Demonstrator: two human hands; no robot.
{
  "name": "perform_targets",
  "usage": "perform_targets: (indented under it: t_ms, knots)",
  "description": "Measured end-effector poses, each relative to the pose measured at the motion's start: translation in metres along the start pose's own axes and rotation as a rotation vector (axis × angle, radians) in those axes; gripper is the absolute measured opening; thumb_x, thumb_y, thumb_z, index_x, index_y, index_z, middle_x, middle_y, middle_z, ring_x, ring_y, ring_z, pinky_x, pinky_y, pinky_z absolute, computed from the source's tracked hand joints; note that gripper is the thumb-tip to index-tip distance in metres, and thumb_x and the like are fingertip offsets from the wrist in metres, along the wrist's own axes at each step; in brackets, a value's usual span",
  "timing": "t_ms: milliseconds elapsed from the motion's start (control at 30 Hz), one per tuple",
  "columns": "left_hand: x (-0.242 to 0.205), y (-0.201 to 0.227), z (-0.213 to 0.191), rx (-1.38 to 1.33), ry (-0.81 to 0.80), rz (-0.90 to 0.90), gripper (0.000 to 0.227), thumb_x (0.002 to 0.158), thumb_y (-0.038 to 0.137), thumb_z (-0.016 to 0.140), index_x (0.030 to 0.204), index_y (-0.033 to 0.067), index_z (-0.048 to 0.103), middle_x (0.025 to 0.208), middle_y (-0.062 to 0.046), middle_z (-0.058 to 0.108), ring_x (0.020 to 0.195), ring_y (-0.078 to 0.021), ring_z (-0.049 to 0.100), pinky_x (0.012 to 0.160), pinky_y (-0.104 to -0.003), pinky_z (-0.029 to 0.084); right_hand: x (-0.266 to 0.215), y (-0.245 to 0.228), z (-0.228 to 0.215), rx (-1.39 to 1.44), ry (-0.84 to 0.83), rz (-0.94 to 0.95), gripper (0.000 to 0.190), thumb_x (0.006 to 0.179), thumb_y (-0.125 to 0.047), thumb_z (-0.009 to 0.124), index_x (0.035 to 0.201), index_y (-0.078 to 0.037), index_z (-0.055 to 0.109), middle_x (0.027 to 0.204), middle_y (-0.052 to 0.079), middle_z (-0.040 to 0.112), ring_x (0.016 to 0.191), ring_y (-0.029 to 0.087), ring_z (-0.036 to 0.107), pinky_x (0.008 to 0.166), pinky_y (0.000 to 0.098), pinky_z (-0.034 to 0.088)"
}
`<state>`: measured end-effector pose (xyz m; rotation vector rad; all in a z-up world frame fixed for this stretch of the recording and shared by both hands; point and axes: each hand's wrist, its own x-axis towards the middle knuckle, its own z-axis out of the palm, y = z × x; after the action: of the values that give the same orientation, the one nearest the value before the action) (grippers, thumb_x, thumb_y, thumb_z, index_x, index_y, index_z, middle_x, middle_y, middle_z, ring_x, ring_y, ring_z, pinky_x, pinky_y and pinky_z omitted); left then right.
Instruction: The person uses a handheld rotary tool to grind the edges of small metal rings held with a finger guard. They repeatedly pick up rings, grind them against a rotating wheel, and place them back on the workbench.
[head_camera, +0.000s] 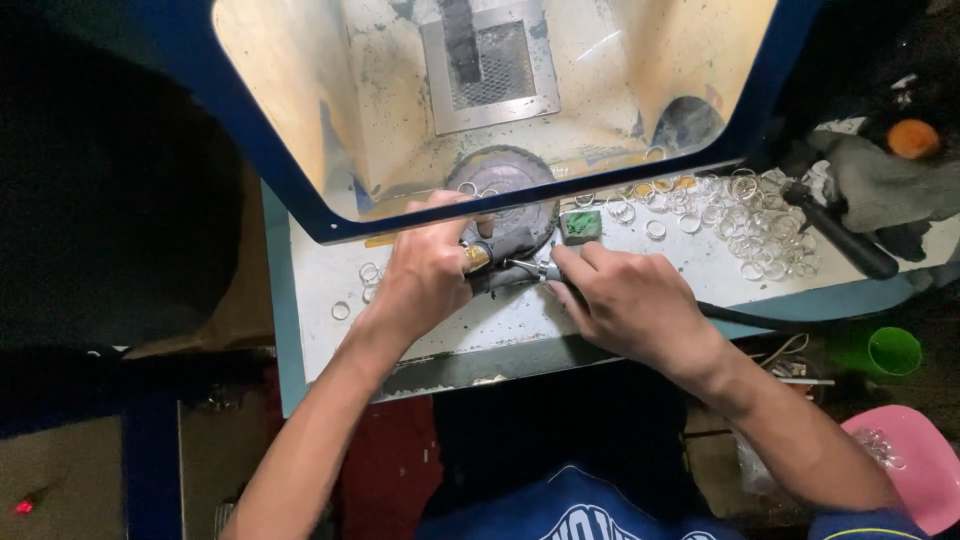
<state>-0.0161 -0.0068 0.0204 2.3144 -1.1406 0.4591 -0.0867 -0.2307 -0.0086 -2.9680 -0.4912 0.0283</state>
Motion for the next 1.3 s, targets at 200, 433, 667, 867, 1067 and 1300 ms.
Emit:
perform_targets:
  t_ms: [200, 433, 667, 867, 1067, 1300]
  knots:
    - [-0.023, -0.021, 0.031, 0.019, 0.028, -0.049, 0.018, 0.063, 0.001, 0.091, 0.07, 0.0029, 0.075, 0.09, -0.006, 0.07, 0.1, -0.0298, 0.063, 0.075, -0.041, 0.05, -0.005, 0.005, 0.0, 0.027, -0.01, 0.017, 0.037, 0.099, -0.042, 0.047, 0.126, -0.02, 0.061, 0.078, 0.005, 0.062, 0.063, 0.032, 0.071, 0.058, 0.0492, 0.06]
    - [-0.059, -0.034, 0.069, 0.095, 0.0, -0.169, 0.019, 0.071, 0.005, 0.09, 0.083, 0.0082, 0.076, 0.093, 0.0, 0.069, 0.101, -0.0268, 0.063, 0.082, -0.045, 0.049, -0.032, 0.015, -0.002, 0.14, 0.138, 0.084, 0.039, 0.101, -0.043, 0.052, 0.125, -0.015, 0.065, 0.073, 0.009, 0.064, 0.06, 0.035, 0.072, 0.052, 0.0468, 0.06]
    - [-0.062, -0.013, 0.045, 0.154, 0.048, -0.217, 0.032, 0.07, 0.028, 0.094, 0.089, 0.0139, 0.072, 0.097, 0.004, 0.07, 0.103, -0.0202, 0.064, 0.085, -0.041, 0.044, -0.035, 0.019, 0.005, 0.184, 0.214, 0.102, 0.042, 0.1, -0.046, 0.056, 0.122, -0.013, 0.069, 0.069, 0.008, 0.064, 0.055, 0.033, 0.071, 0.05, 0.0453, 0.059]
    - [-0.087, 0.005, 0.004, 0.215, 0.093, -0.388, 0.037, 0.07, 0.016, 0.092, 0.099, 0.0174, 0.069, 0.1, 0.004, 0.067, 0.102, -0.0217, 0.064, 0.086, -0.042, 0.046, -0.034, 0.013, -0.005, 0.196, 0.163, 0.119, 0.04, 0.101, -0.044, 0.055, 0.119, -0.012, 0.071, 0.066, 0.008, 0.065, 0.052, 0.031, 0.071, 0.05, 0.0435, 0.06]
    - [-0.092, 0.015, -0.024, 0.247, 0.123, -0.495, 0.045, 0.066, 0.001, 0.088, 0.105, 0.0088, 0.067, 0.099, -0.006, 0.069, 0.101, -0.032, 0.065, 0.086, -0.048, 0.047, -0.03, 0.009, -0.006, 0.169, 0.126, 0.132, 0.041, 0.1, -0.045, 0.055, 0.123, -0.013, 0.069, 0.067, 0.008, 0.065, 0.054, 0.032, 0.072, 0.051, 0.0452, 0.06]
    - [-0.099, 0.05, -0.043, 0.266, 0.207, -0.621, 0.031, 0.085, 0.001, 0.071, 0.116, 0.003, 0.066, 0.122, -0.011, 0.064, 0.114, -0.0341, 0.055, 0.094, -0.054, 0.042, -0.029, 0.002, -0.01, 0.196, 0.114, 0.19, 0.041, 0.099, -0.044, 0.058, 0.123, -0.013, 0.07, 0.073, 0.012, 0.068, 0.062, 0.038, 0.073, 0.057, 0.0499, 0.061]
